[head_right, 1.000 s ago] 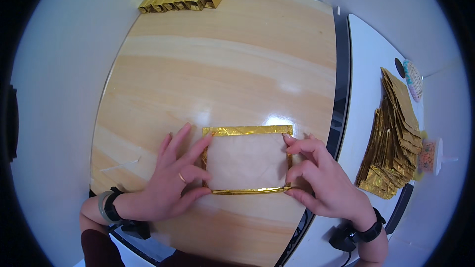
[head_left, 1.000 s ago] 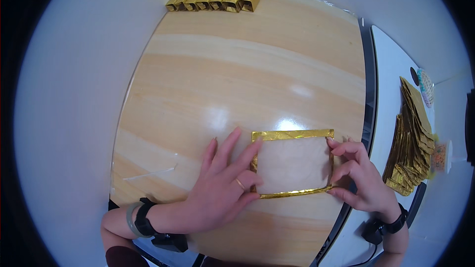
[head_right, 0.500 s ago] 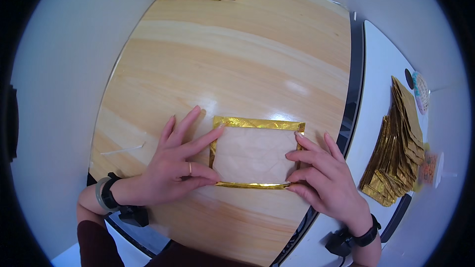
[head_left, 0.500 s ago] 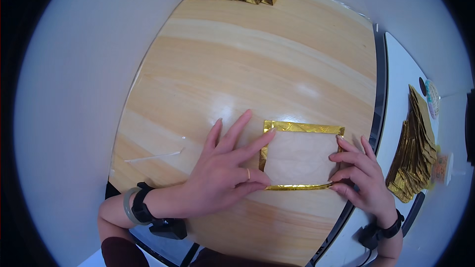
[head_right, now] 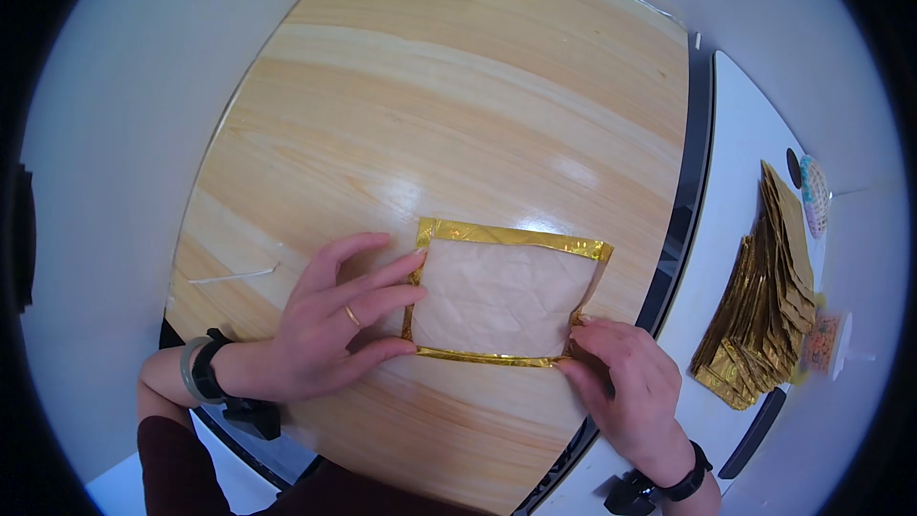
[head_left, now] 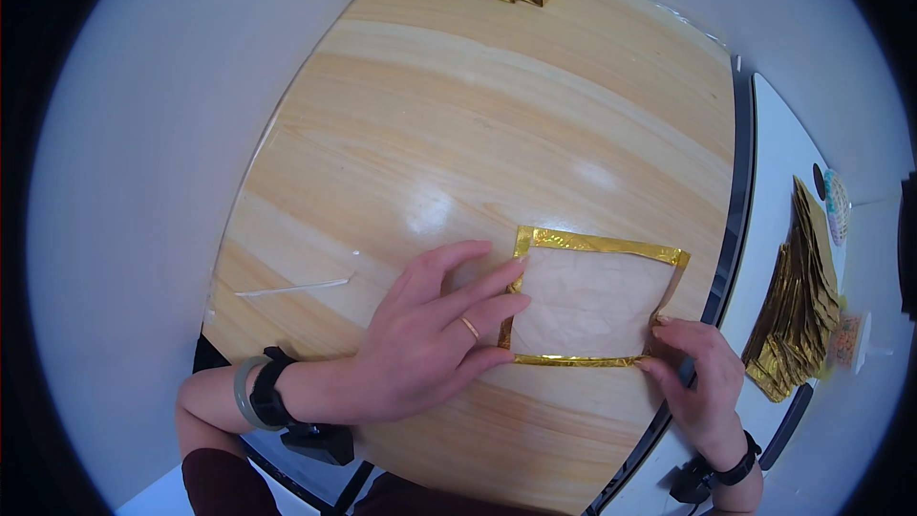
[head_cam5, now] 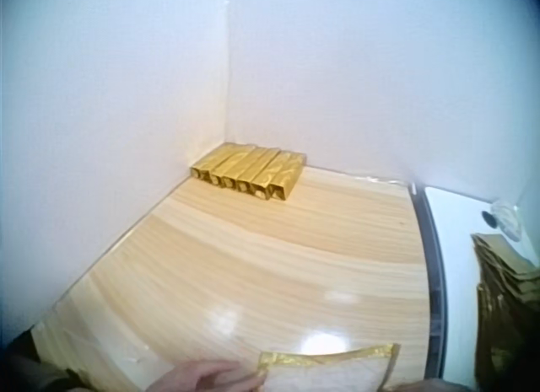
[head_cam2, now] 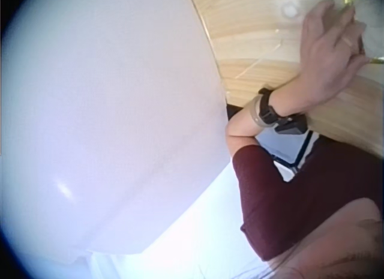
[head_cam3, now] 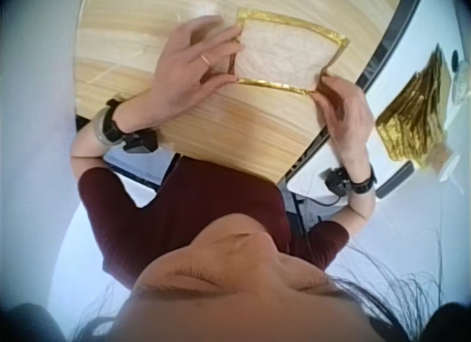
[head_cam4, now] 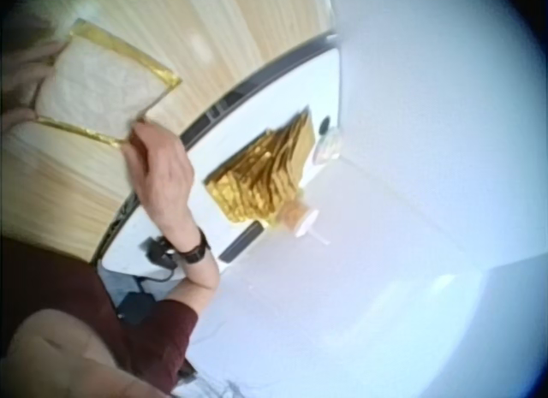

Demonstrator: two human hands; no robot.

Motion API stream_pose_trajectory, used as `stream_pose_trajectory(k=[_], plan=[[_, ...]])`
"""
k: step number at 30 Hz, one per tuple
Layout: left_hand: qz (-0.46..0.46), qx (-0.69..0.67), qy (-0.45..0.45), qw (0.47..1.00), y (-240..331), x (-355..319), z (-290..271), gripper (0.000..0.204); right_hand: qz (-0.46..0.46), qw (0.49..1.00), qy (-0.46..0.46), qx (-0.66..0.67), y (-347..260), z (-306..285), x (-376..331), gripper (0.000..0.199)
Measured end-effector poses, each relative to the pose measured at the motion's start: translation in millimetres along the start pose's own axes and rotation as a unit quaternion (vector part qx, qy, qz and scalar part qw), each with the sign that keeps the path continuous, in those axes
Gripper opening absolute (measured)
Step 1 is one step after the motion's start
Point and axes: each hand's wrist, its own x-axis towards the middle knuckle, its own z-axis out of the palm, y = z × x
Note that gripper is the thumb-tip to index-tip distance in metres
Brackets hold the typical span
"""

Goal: Fold gold-colored paper into decorative rectangles.

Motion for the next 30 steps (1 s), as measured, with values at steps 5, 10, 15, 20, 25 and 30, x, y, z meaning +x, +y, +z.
stream_pose_trajectory(k=[5,10,15,20,25,30], plan=[[0.0,-0.008,0.025,1.0,4,3,0,0.035,-0.043,0.999,-0.007,-0.009,6,-1,-1,0.033],[0.031,0.016,0.005,0.999,-1,-1,1,0.022,-0.136,0.986,-0.054,-0.079,5,-7,-6,0.021],[0.217,0.121,0.076,0.966,-2,1,6,0.018,-0.191,0.961,-0.094,-0.174,-6,-17,-5,0.021],[0.248,0.219,0.033,0.943,9,-3,0,0.014,-0.229,0.941,-0.136,-0.207,-9,-22,7,0.027],[0.277,0.268,0.017,0.923,14,-1,-6,0.016,-0.241,0.942,-0.118,-0.203,-3,-16,9,0.026],[0.269,0.258,-0.005,0.928,12,-2,-5,0.019,-0.112,0.988,-0.053,-0.092,0,-1,8,0.029]])
